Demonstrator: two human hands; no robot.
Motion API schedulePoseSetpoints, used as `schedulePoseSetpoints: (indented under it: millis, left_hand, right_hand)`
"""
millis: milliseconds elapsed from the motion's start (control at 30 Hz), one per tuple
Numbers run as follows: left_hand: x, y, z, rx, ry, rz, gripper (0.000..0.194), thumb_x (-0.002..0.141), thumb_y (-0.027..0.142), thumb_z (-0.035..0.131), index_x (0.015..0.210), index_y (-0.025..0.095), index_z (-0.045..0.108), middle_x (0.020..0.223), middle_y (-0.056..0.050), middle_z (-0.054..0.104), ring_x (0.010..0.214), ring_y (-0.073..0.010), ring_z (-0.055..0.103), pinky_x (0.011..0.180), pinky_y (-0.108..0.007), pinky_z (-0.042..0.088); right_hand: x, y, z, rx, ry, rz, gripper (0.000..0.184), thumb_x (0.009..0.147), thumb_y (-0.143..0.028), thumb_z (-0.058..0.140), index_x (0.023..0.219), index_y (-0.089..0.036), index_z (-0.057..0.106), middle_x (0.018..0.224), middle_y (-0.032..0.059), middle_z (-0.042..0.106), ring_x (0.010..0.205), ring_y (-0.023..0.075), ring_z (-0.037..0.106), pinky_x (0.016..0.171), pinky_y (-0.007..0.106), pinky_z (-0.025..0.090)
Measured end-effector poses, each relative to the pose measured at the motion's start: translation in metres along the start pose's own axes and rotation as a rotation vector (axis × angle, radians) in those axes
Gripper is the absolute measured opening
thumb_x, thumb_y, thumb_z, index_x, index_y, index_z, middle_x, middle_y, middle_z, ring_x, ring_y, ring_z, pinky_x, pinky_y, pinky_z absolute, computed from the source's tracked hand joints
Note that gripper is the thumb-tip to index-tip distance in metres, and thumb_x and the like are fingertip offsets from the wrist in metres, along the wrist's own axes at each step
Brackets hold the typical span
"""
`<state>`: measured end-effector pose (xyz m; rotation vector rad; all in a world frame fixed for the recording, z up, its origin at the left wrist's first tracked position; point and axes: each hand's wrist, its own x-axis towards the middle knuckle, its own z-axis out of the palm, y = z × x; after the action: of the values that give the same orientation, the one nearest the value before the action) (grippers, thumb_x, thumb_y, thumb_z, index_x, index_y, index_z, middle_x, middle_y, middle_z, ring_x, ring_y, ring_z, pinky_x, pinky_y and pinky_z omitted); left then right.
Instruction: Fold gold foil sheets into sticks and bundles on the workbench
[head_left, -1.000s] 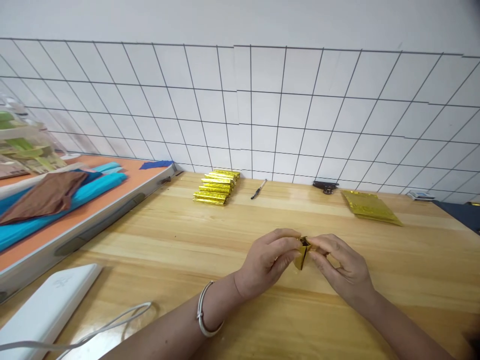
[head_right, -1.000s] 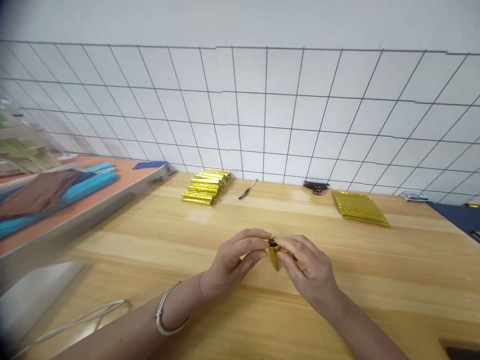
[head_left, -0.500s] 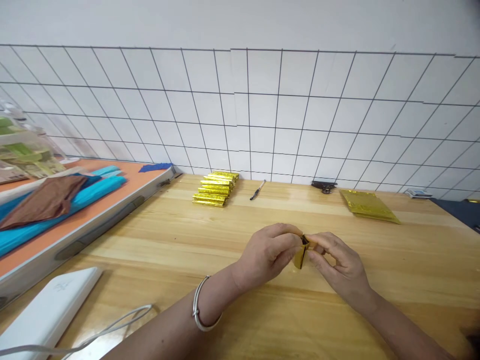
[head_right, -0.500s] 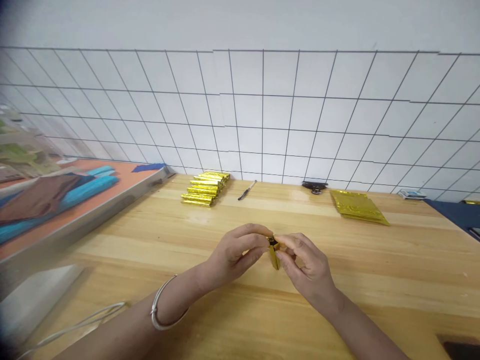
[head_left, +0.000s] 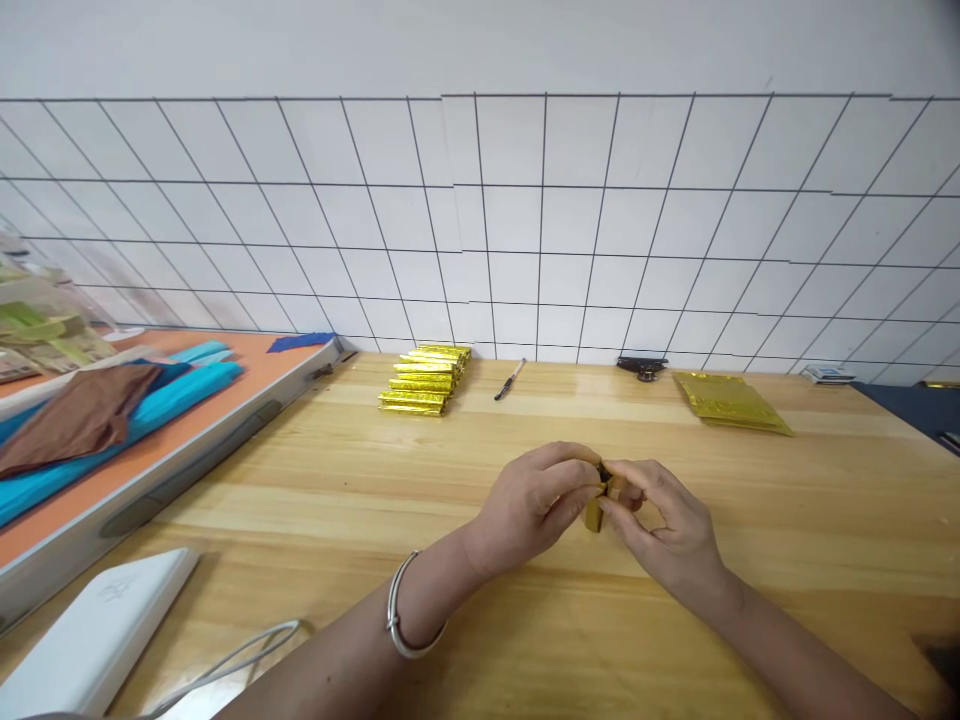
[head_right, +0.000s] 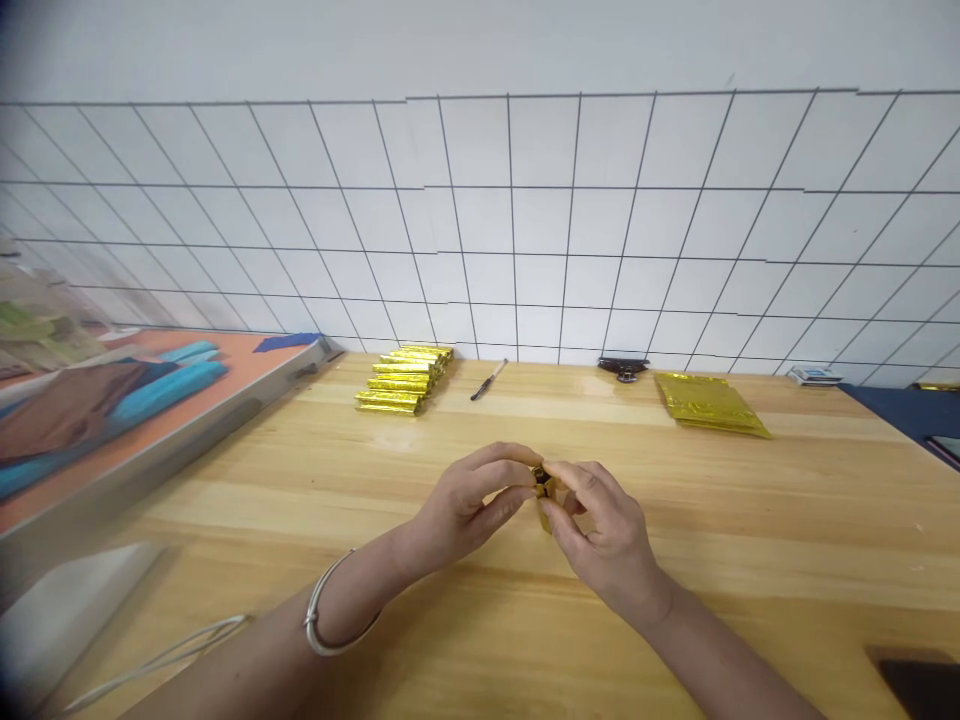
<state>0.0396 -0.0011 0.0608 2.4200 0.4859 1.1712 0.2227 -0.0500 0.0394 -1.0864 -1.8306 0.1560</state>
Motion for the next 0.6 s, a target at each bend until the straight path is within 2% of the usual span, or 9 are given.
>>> schedulePoseSetpoints:
  millis: [233,400,600]
  left_hand:
    - [0.0011,0.0021,-0.0005,0.008,-0.002,-0.006,0.012,0.086,0.014,0.047,0.093,0.018,0.055,0.104,-0.008,0.058,0.093,-0.015,0.056,0.08,-0.027,0.046]
    - [0.0004,0.0011,-0.001,0.078,-0.009,-0.008,0.014,0.086,0.014,0.048,0.096,0.019,0.056,0.108,-0.008,0.057,0.096,-0.0157,0.055,0.082,-0.028,0.047]
    - [-0.0002,0.0028,-0.0008,0.11,-0.007,0.009,0.012,0.084,0.014,0.05,0.092,0.019,0.057,0.112,-0.008,0.055,0.099,-0.0165,0.054,0.085,-0.03,0.046]
  right_hand:
    - [-0.0035,0.0012,0.0016,-0.008,-0.005,0.048,0.042,0.08,-0.011,0.055,0.119,-0.027,0.049,0.083,-0.0004,0.058,0.063,0.0102,0.055,0.065,0.026,0.048]
    - [-0.0062,0.0006,0.0016,0.007,-0.008,0.163,0.029,0.08,-0.016,0.056,0.107,-0.026,0.05,0.078,-0.0029,0.062,0.064,0.0101,0.06,0.065,0.023,0.049]
    - [-0.0073,-0.0029,0.0019,0.049,-0.029,0.182,0.024,0.082,-0.016,0.054,0.103,-0.026,0.051,0.077,-0.0044,0.062,0.065,0.0088,0.06,0.066,0.02,0.048]
